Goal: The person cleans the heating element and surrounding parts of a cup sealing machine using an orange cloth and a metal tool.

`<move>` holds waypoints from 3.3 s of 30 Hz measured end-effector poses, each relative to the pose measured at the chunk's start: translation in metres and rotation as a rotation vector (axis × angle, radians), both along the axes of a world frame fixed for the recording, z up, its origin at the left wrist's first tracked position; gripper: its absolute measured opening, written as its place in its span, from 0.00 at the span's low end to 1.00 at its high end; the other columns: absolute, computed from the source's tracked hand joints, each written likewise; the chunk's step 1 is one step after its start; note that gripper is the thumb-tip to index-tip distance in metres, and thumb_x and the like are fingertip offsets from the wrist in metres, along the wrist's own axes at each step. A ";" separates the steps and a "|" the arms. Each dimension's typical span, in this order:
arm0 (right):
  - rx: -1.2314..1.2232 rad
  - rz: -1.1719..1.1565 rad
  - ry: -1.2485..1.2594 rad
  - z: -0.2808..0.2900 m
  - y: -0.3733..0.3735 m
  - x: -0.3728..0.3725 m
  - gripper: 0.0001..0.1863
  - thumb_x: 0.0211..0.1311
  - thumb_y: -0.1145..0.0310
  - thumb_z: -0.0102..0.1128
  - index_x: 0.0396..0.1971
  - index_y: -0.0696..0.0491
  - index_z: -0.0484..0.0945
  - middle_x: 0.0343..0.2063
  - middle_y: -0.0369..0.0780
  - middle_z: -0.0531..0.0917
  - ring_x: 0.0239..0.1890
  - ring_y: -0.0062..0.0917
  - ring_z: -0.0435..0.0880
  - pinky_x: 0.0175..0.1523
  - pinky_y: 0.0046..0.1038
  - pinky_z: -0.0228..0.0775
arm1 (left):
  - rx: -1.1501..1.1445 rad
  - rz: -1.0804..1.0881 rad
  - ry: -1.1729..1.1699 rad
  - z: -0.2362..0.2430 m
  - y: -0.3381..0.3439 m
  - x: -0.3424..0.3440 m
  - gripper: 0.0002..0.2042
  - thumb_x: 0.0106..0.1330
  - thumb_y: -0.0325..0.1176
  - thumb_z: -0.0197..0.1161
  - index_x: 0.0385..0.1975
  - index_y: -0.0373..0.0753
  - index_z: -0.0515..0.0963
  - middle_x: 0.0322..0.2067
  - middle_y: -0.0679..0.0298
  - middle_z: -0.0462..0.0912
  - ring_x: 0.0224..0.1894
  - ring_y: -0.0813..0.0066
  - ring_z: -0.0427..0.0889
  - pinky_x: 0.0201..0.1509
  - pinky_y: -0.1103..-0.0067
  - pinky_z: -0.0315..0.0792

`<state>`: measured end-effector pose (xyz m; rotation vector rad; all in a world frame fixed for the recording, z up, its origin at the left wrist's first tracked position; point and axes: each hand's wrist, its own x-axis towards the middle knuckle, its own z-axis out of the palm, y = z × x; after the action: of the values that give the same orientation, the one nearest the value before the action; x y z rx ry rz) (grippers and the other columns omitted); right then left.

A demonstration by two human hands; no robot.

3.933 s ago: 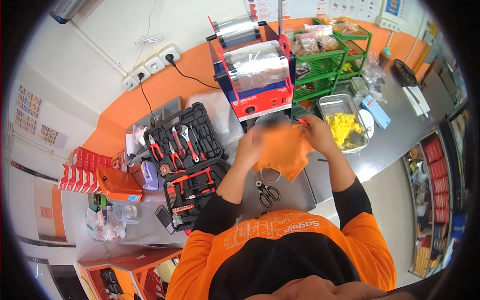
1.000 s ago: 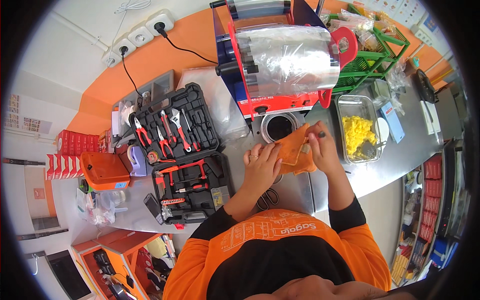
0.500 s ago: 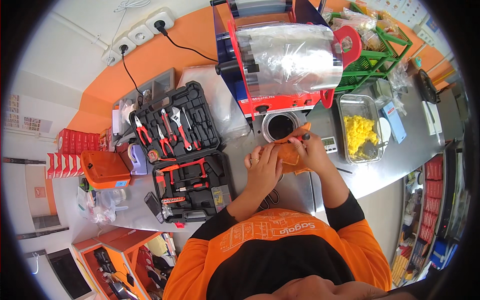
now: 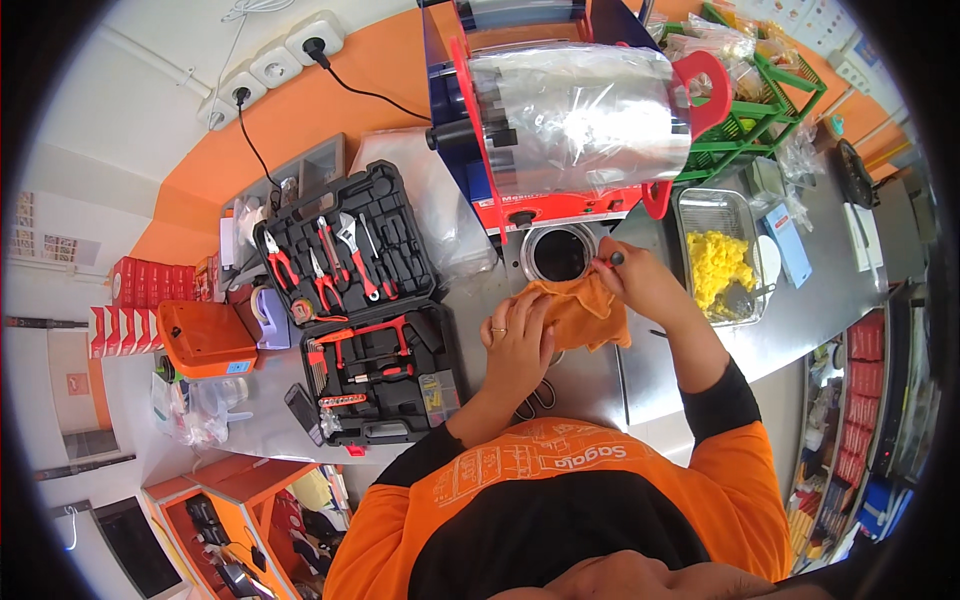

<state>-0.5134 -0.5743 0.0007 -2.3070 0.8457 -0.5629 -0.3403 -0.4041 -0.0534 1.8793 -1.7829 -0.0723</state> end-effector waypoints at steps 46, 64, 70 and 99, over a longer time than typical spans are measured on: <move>-0.277 0.047 -0.207 -0.056 0.060 0.041 0.11 0.56 0.73 0.68 0.37 0.54 0.76 0.36 0.41 0.84 0.41 0.37 0.84 0.49 0.38 0.72 | 0.428 0.199 1.048 -0.060 0.015 0.021 0.14 0.75 0.39 0.57 0.49 0.34 0.71 0.34 0.53 0.83 0.37 0.63 0.84 0.43 0.70 0.74; 0.031 -0.041 -0.295 -0.046 0.059 0.040 0.06 0.63 0.77 0.64 0.35 0.57 0.75 0.30 0.45 0.84 0.33 0.41 0.85 0.39 0.36 0.77 | -0.065 -0.411 0.429 0.004 0.014 0.012 0.10 0.65 0.32 0.67 0.39 0.36 0.74 0.45 0.55 0.72 0.43 0.61 0.78 0.42 0.67 0.75; -0.069 -0.053 -0.218 -0.048 0.059 0.056 0.06 0.61 0.77 0.64 0.35 0.56 0.75 0.32 0.46 0.84 0.35 0.43 0.85 0.38 0.38 0.78 | 0.153 0.344 0.998 -0.052 0.010 0.020 0.08 0.75 0.34 0.57 0.47 0.37 0.71 0.42 0.57 0.75 0.33 0.78 0.80 0.25 0.80 0.73; -0.252 -0.162 0.086 -0.048 0.069 0.113 0.10 0.51 0.71 0.62 0.33 0.52 0.72 0.35 0.42 0.79 0.38 0.38 0.83 0.37 0.38 0.76 | 0.587 0.324 1.333 -0.035 -0.014 0.041 0.15 0.74 0.32 0.57 0.59 0.40 0.75 0.30 0.64 0.82 0.16 0.80 0.76 0.18 0.80 0.69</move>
<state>-0.4007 -0.5054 -0.0474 -2.5201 1.0625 -0.6773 -0.2997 -0.4183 -0.0888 1.6712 -0.5310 -1.4538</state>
